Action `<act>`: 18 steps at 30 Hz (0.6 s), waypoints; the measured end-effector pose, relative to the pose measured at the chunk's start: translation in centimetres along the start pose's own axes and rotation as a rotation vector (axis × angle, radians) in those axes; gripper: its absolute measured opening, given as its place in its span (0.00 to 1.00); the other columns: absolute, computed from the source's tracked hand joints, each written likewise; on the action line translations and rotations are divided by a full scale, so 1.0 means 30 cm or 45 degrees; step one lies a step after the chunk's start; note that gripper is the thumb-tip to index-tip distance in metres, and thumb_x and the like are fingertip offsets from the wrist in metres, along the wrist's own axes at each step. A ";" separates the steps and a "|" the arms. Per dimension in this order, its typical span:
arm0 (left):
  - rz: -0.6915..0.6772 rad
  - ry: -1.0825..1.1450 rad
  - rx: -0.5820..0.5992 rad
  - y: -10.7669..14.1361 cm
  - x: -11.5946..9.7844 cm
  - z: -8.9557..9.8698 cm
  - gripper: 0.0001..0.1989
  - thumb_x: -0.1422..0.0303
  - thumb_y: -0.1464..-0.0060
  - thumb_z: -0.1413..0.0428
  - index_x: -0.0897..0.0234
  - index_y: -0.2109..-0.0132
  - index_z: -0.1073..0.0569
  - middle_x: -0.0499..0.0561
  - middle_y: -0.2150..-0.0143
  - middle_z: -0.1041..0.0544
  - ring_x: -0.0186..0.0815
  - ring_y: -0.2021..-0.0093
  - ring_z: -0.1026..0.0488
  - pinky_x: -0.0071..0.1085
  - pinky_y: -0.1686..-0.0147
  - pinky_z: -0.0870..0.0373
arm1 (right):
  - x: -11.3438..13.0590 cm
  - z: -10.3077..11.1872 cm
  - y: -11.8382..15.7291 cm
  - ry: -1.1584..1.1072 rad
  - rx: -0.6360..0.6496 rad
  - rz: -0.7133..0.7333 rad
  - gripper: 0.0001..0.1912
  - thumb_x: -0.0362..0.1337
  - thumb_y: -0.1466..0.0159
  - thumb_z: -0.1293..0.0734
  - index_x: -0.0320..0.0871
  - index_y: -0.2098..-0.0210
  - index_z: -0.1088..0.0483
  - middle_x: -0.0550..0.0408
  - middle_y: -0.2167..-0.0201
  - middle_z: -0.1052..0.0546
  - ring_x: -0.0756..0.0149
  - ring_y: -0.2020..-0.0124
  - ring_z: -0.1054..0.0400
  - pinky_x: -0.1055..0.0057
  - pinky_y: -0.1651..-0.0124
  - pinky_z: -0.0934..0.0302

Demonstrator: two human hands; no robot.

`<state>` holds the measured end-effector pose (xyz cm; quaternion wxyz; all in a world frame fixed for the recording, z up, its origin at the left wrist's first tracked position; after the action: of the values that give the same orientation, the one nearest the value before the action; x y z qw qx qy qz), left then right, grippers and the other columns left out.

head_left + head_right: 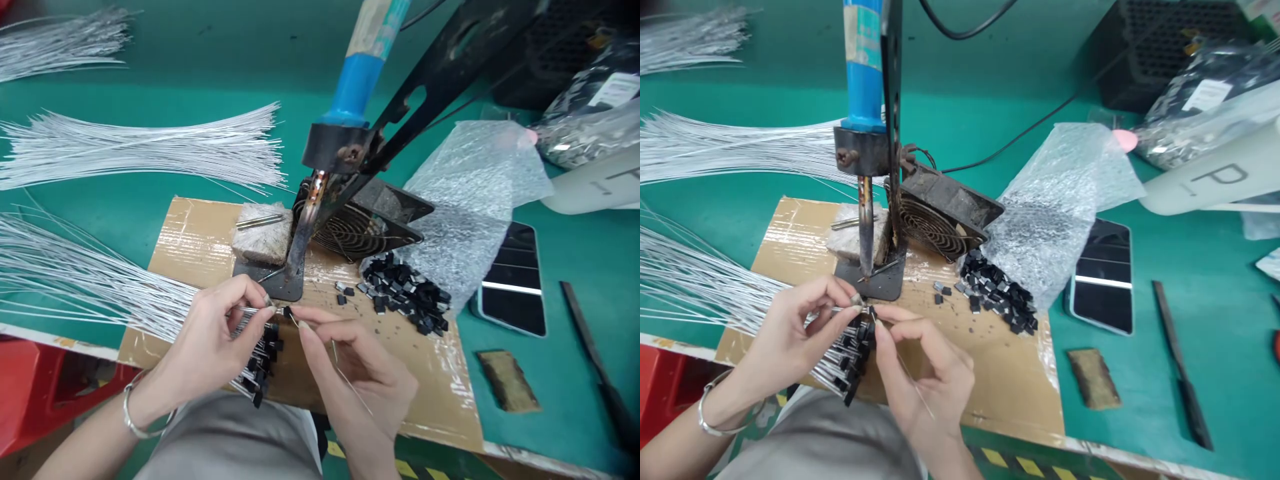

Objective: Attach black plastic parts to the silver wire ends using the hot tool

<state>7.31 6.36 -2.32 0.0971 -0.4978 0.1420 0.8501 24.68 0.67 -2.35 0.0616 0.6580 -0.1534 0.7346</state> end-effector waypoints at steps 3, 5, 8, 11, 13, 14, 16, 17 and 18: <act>-0.016 -0.009 0.028 0.008 -0.001 -0.004 0.06 0.69 0.32 0.43 0.60 0.61 0.27 0.49 0.61 0.21 0.31 0.71 0.31 0.29 0.75 0.39 | -0.003 0.001 0.008 0.016 -0.011 -0.030 0.09 0.29 0.33 0.27 0.46 0.68 0.25 0.56 0.59 0.13 0.66 0.59 0.16 0.74 0.53 0.23; -0.037 -0.020 0.029 0.013 -0.007 -0.001 0.06 0.69 0.32 0.44 0.60 0.61 0.27 0.49 0.61 0.21 0.30 0.72 0.32 0.29 0.76 0.39 | -0.013 0.033 0.011 0.008 -0.111 -0.097 0.05 0.32 0.32 0.27 0.46 0.65 0.24 0.55 0.61 0.13 0.65 0.61 0.16 0.72 0.55 0.23; -0.093 -0.069 0.014 0.017 -0.023 0.012 0.07 0.70 0.32 0.44 0.60 0.62 0.27 0.48 0.61 0.22 0.29 0.74 0.33 0.28 0.76 0.38 | -0.042 0.150 0.013 0.005 -0.315 -0.157 0.05 0.38 0.28 0.30 0.45 0.60 0.23 0.57 0.69 0.15 0.64 0.68 0.18 0.68 0.60 0.23; -0.193 -0.169 -0.022 0.021 -0.034 0.037 0.07 0.72 0.32 0.45 0.60 0.62 0.28 0.48 0.61 0.21 0.32 0.69 0.27 0.29 0.70 0.32 | -0.080 0.348 0.001 -0.041 -0.523 -0.051 0.20 0.45 0.26 0.36 0.44 0.70 0.23 0.55 0.73 0.18 0.61 0.69 0.20 0.63 0.61 0.24; -0.303 -0.282 -0.084 0.033 -0.032 0.060 0.06 0.74 0.33 0.45 0.59 0.61 0.28 0.49 0.59 0.20 0.36 0.59 0.21 0.32 0.61 0.29 | -0.089 0.510 0.003 0.091 -0.717 0.071 0.26 0.52 0.25 0.42 0.45 0.73 0.25 0.54 0.75 0.19 0.57 0.71 0.19 0.58 0.62 0.23; -0.367 -0.346 -0.127 0.045 -0.026 0.073 0.06 0.74 0.34 0.45 0.58 0.60 0.28 0.49 0.58 0.20 0.39 0.55 0.21 0.35 0.56 0.29 | -0.077 0.584 0.011 0.254 -0.817 0.151 0.28 0.53 0.24 0.46 0.46 0.72 0.27 0.54 0.75 0.19 0.56 0.71 0.19 0.56 0.61 0.24; -0.458 -0.446 -0.204 0.072 0.011 0.093 0.04 0.72 0.36 0.43 0.56 0.58 0.26 0.51 0.49 0.20 0.44 0.49 0.21 0.41 0.48 0.29 | -0.059 0.687 0.017 0.507 -0.900 0.239 0.24 0.50 0.23 0.46 0.46 0.66 0.28 0.49 0.65 0.15 0.52 0.59 0.17 0.49 0.49 0.26; -0.470 -0.469 -0.203 0.082 0.042 0.095 0.04 0.70 0.36 0.42 0.54 0.56 0.25 0.50 0.45 0.21 0.47 0.47 0.21 0.44 0.45 0.30 | -0.053 0.712 0.010 0.643 -0.864 0.256 0.23 0.50 0.22 0.47 0.46 0.63 0.29 0.46 0.59 0.14 0.49 0.50 0.18 0.45 0.43 0.29; -0.460 -0.492 -0.193 0.089 0.077 0.096 0.07 0.67 0.36 0.42 0.51 0.52 0.24 0.48 0.41 0.22 0.49 0.45 0.22 0.47 0.43 0.30 | -0.052 0.729 0.002 0.756 -0.816 0.258 0.22 0.49 0.22 0.47 0.46 0.61 0.29 0.44 0.54 0.15 0.47 0.43 0.21 0.43 0.38 0.33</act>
<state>3.01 4.87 -2.61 0.2351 -0.3496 -0.0343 0.9063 45.59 -5.93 -1.99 0.2316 0.3481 -0.4125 0.8093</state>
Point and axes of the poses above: each hand's wrist, its own y-axis away from the middle knuckle, its own z-axis out of the back of the hand, x = y × z, the point moved 9 cm from there along -y, towards the middle knuckle
